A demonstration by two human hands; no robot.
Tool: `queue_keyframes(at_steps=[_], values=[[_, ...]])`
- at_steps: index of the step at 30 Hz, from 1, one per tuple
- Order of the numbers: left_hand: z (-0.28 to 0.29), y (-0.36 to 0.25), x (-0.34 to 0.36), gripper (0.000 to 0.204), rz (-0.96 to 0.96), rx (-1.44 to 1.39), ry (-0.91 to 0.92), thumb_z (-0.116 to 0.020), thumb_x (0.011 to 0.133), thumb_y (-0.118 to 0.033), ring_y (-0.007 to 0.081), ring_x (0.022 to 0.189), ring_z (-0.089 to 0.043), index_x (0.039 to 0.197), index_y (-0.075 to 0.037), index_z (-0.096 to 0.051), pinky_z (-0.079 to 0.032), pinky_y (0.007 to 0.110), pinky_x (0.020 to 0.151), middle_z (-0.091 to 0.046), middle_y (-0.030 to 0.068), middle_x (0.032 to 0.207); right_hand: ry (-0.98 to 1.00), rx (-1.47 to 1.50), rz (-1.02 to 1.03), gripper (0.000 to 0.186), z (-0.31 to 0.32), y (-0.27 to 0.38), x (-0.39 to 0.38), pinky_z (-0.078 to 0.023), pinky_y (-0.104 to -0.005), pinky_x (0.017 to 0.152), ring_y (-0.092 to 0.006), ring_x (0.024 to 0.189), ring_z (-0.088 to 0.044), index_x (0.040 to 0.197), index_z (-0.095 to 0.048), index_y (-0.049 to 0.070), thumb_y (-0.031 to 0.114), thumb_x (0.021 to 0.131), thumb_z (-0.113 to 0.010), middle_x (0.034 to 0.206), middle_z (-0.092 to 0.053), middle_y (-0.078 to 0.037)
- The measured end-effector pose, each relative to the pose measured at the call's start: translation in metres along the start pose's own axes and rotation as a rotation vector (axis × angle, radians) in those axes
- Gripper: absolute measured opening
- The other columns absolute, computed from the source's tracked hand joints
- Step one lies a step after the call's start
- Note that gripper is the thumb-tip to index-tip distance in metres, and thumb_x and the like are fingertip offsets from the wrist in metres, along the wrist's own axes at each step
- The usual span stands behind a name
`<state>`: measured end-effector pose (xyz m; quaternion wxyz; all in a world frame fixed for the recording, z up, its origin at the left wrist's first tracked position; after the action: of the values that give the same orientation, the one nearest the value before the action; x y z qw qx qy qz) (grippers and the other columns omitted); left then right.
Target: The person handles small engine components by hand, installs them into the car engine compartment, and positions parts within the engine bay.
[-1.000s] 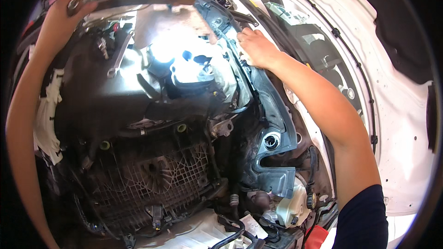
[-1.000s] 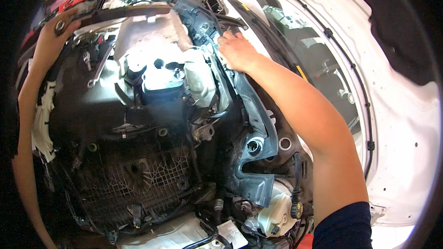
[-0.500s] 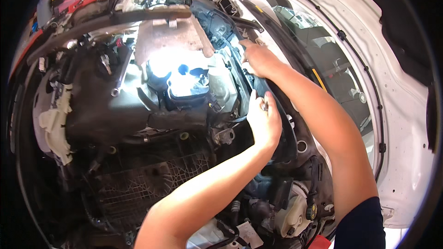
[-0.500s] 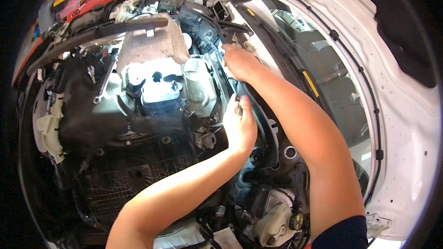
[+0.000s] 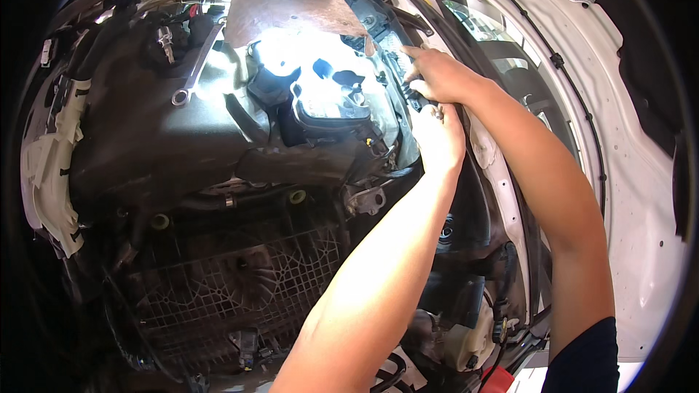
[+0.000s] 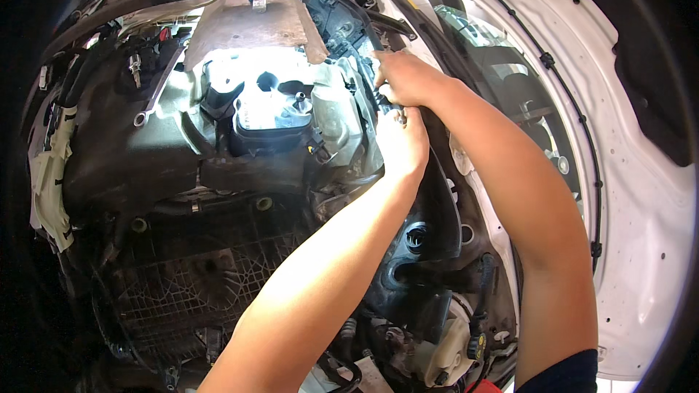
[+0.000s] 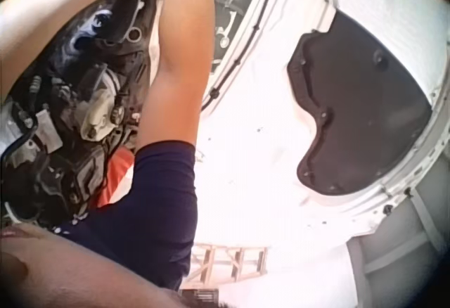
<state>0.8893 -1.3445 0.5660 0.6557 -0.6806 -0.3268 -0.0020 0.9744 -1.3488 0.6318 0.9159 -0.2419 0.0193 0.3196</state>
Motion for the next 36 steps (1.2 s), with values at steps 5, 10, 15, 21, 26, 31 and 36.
queue_keyframes(at_steps=[5,10,15,21,26,31,36], values=[[0.003,0.014,0.002,0.03,0.412,-0.419,0.049,-0.049,0.086,-0.02,0.0415,0.074,-0.057,0.072,0.005,-0.059,-0.043,0.046,0.074,-0.061,0.0248,0.076,0.054,-0.002,-0.057,0.022,-0.003,-0.001,-0.003,-0.044,-0.0392,0.095,-0.0363,0.103,-0.059,0.086,-0.072,0.006,0.008,0.064,-0.067,0.132,-0.05,-0.021],[0.008,0.011,0.001,0.031,0.411,-0.341,0.036,-0.049,0.085,-0.021,0.0423,0.075,-0.058,0.072,0.005,-0.06,-0.045,0.047,0.073,-0.06,0.0265,0.077,-0.023,-0.035,-0.023,0.022,-0.001,-0.003,-0.005,-0.046,-0.0407,0.092,-0.0377,0.103,-0.059,0.088,-0.069,0.006,0.007,0.066,-0.067,0.13,-0.053,-0.019],[0.012,0.009,0.0,0.03,0.511,-0.452,0.065,-0.05,0.085,-0.02,0.0414,0.075,-0.058,0.074,0.005,-0.06,-0.045,0.047,0.073,-0.06,0.0274,0.079,0.035,-0.029,-0.183,0.016,0.0,0.002,0.003,-0.048,-0.041,0.087,-0.0347,0.099,-0.06,0.083,-0.066,0.004,0.007,0.067,-0.066,0.119,-0.057,-0.017],[0.007,0.013,-0.001,0.025,0.521,-0.476,0.102,-0.052,0.083,-0.016,0.0408,0.076,-0.059,0.076,0.006,-0.06,-0.045,0.045,0.073,-0.059,0.0272,0.081,-0.019,-0.081,-0.132,0.028,-0.001,0.008,0.003,-0.048,-0.0415,0.087,-0.0368,0.096,-0.06,0.093,-0.063,0.005,0.012,0.067,-0.067,0.125,-0.052,-0.018],[0.011,0.014,-0.001,0.025,0.507,-0.431,0.111,-0.053,0.084,-0.016,0.0408,0.078,-0.059,0.079,0.006,-0.061,-0.046,0.045,0.074,-0.059,0.0274,0.085,0.039,-0.064,-0.253,0.043,0.0,0.01,0.007,-0.049,-0.04,0.084,-0.0372,0.095,-0.06,0.109,-0.059,0.0,0.013,0.069,-0.069,0.112,-0.059,-0.021],[0.015,0.01,-0.002,0.025,0.521,-0.46,0.138,-0.053,0.085,-0.018,0.0418,0.081,-0.06,0.084,0.006,-0.06,-0.046,0.045,0.074,-0.058,0.0271,0.088,0.03,-0.144,-0.24,0.051,-0.006,0.008,0.007,-0.049,-0.0407,0.084,-0.0382,0.096,-0.06,0.118,-0.052,-0.005,0.012,0.071,-0.066,0.107,-0.06,-0.024],[0.016,0.006,0.0,0.022,0.494,-0.475,0.149,-0.05,0.083,-0.016,0.0428,0.082,-0.059,0.082,0.004,-0.06,-0.046,0.047,0.074,-0.058,0.0273,0.089,-0.083,-0.171,-0.019,0.018,-0.001,0.012,0.0,-0.052,-0.044,0.074,-0.0365,0.08,-0.064,0.08,-0.064,-0.001,0.013,0.069,-0.063,0.096,-0.061,-0.02]])
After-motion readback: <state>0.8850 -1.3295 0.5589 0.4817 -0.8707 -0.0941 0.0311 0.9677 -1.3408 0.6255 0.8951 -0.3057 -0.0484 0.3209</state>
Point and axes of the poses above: each hand's wrist, its own x-axis towards the middle knuckle, its own z-axis out of the back of the hand, y = z × x, the point moved 6 cm from there along x, towards the middle knuckle
